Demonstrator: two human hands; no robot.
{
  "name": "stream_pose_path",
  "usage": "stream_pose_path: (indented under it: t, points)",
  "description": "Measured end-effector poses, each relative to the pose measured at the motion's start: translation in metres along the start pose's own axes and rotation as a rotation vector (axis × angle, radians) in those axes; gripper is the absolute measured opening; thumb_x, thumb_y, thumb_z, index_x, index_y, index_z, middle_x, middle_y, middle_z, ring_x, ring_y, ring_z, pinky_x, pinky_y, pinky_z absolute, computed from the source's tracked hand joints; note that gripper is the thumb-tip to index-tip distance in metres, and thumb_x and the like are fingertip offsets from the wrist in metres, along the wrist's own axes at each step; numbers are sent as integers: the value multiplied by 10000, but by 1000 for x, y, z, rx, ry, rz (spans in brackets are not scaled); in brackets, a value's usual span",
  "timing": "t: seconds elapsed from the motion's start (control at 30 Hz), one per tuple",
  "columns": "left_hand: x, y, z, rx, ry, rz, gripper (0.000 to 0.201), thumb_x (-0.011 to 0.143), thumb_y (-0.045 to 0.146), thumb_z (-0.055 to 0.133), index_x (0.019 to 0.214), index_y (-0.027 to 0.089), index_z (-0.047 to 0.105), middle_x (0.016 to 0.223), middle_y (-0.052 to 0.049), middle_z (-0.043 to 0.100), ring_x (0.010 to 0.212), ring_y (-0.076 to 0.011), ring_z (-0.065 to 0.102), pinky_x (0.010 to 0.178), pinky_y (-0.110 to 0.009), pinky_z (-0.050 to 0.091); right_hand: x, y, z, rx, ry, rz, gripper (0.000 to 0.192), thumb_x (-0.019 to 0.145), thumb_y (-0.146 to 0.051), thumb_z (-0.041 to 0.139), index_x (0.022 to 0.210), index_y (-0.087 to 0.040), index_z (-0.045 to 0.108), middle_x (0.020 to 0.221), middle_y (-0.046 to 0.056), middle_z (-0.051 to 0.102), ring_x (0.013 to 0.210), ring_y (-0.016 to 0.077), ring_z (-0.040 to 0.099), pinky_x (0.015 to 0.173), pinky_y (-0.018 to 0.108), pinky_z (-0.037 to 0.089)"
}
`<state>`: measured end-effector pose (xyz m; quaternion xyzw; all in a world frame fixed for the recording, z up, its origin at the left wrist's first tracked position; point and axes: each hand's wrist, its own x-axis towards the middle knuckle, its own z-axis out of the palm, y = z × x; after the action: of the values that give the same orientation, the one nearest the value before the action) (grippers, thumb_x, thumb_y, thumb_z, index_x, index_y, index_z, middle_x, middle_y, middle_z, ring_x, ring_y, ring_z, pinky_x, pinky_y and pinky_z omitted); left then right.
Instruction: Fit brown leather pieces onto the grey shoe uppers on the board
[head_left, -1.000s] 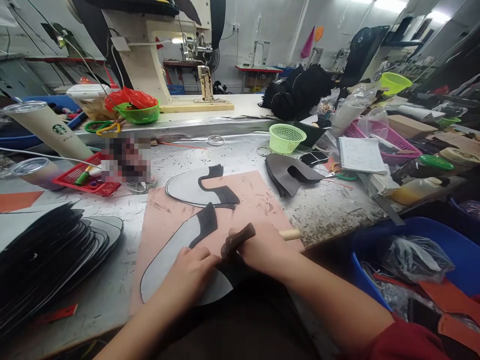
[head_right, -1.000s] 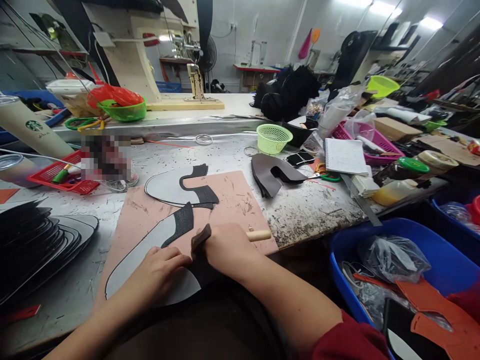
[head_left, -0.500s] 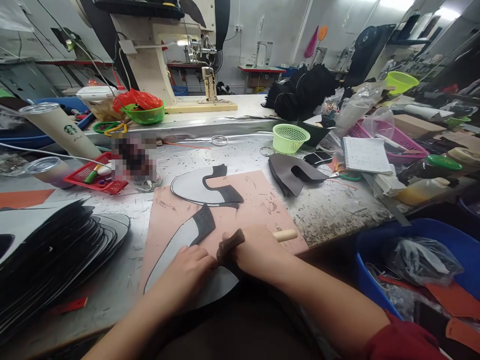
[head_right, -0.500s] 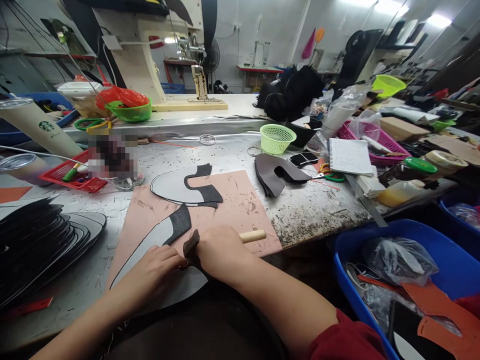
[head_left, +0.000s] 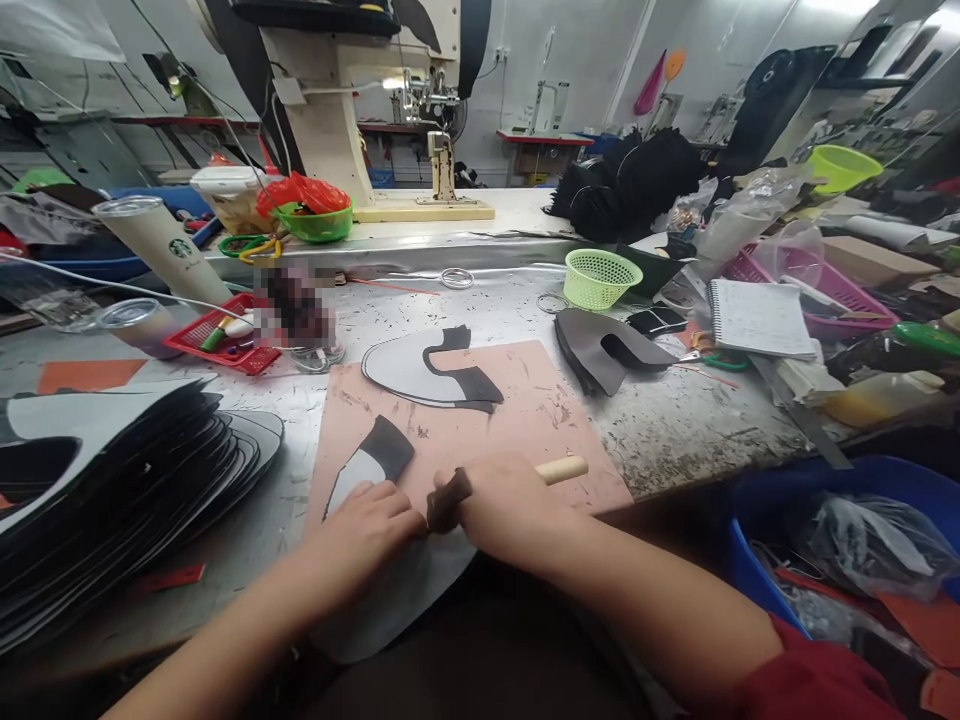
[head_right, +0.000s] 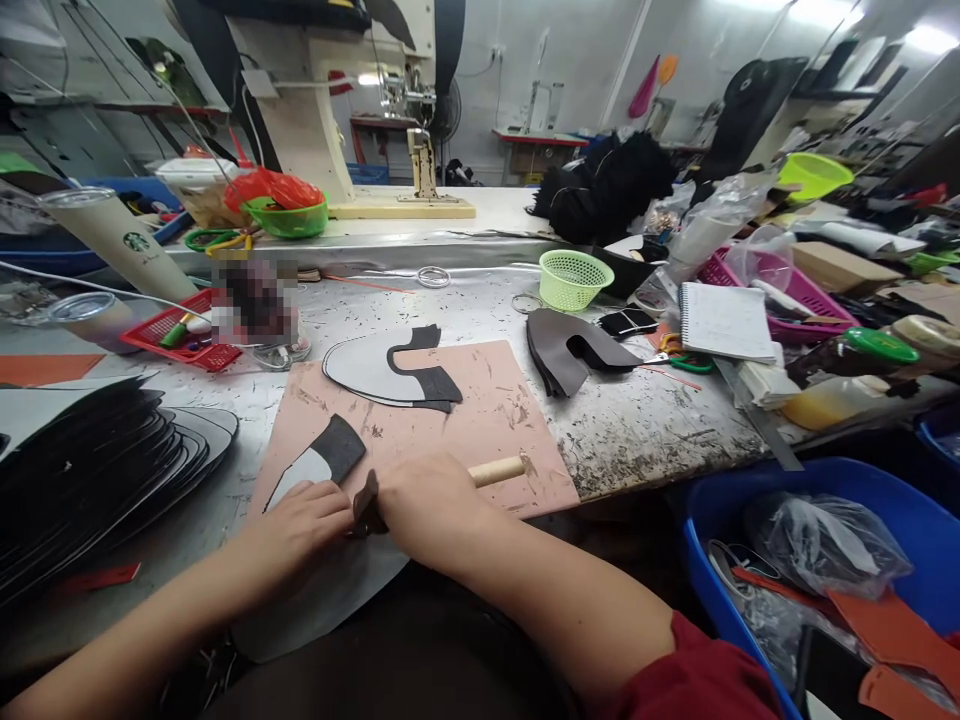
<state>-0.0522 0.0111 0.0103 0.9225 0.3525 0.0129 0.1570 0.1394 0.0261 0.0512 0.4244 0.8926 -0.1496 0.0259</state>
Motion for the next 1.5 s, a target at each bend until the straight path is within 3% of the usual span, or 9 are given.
stream_pose_path:
  t: [0.2, 0.33, 0.47, 0.57, 0.73, 0.87, 1.1, 1.4, 1.5]
  points:
    - [-9, -8, -1, 26, -18, 31, 261, 804, 66, 409, 880, 256, 571, 827, 7, 554, 789, -145, 466, 712, -286, 302, 4, -8, 0, 0, -4, -20, 200, 728, -104, 446, 775, -180, 624, 711, 38, 658, 623, 149, 582, 511, 230, 335]
    - [-1, -7, -5, -35, -76, -14, 240, 793, 81, 423, 885, 246, 571, 833, 9, 587, 774, -147, 504, 695, -269, 338, 5, 1, -7, -19, -104, -9, 127, 696, -156, 508, 718, -184, 630, 683, 39, 654, 633, 153, 584, 505, 228, 332]
    - [21, 7, 8, -96, 160, -240, 142, 796, 156, 440, 818, 192, 576, 792, -14, 611, 735, -150, 539, 667, -260, 373, 9, 17, -12, -75, 50, 209, 200, 723, -144, 456, 794, -191, 636, 748, 59, 658, 667, 162, 590, 533, 233, 344]
    - [29, 17, 17, -4, 244, -320, 182, 784, 124, 428, 777, 186, 599, 740, -25, 604, 705, -162, 545, 632, -280, 353, 12, 24, -13, -105, 3, 211, 198, 707, -140, 464, 797, -178, 637, 753, 70, 654, 659, 171, 591, 528, 237, 348]
    - [24, 13, 10, 2, 84, -236, 225, 765, 109, 435, 850, 239, 598, 770, 2, 600, 702, -151, 538, 632, -287, 319, 10, 21, -14, -66, 7, 213, 211, 720, -136, 456, 810, -189, 639, 744, 59, 654, 673, 171, 593, 547, 236, 359]
    - [17, 9, 4, -32, 77, -221, 195, 786, 148, 430, 826, 237, 600, 765, -1, 596, 748, -158, 521, 654, -287, 319, 9, 17, -9, -39, -88, 163, 168, 687, -137, 490, 740, -178, 643, 687, 60, 652, 638, 174, 593, 529, 236, 354]
    - [7, 10, -1, -120, 11, -252, 142, 747, 122, 459, 773, 197, 576, 766, -2, 593, 738, -160, 519, 665, -286, 334, 12, 5, -2, -36, -47, 109, 185, 721, -151, 462, 796, -196, 625, 715, 43, 654, 654, 167, 600, 518, 229, 345]
    - [-14, -1, 11, -82, 97, -88, 251, 790, 75, 399, 850, 215, 598, 812, -15, 591, 756, -150, 515, 690, -276, 349, 14, -6, 1, -12, -48, 18, 156, 743, -177, 466, 777, -213, 614, 684, 23, 655, 623, 156, 592, 507, 232, 327]
    - [-16, -7, 0, 22, 3, -18, 325, 758, 36, 427, 925, 262, 589, 849, -11, 586, 812, -171, 504, 712, -288, 343, 14, -6, 3, -11, -22, 8, 194, 751, -163, 444, 829, -223, 611, 722, 27, 661, 651, 154, 592, 527, 235, 333]
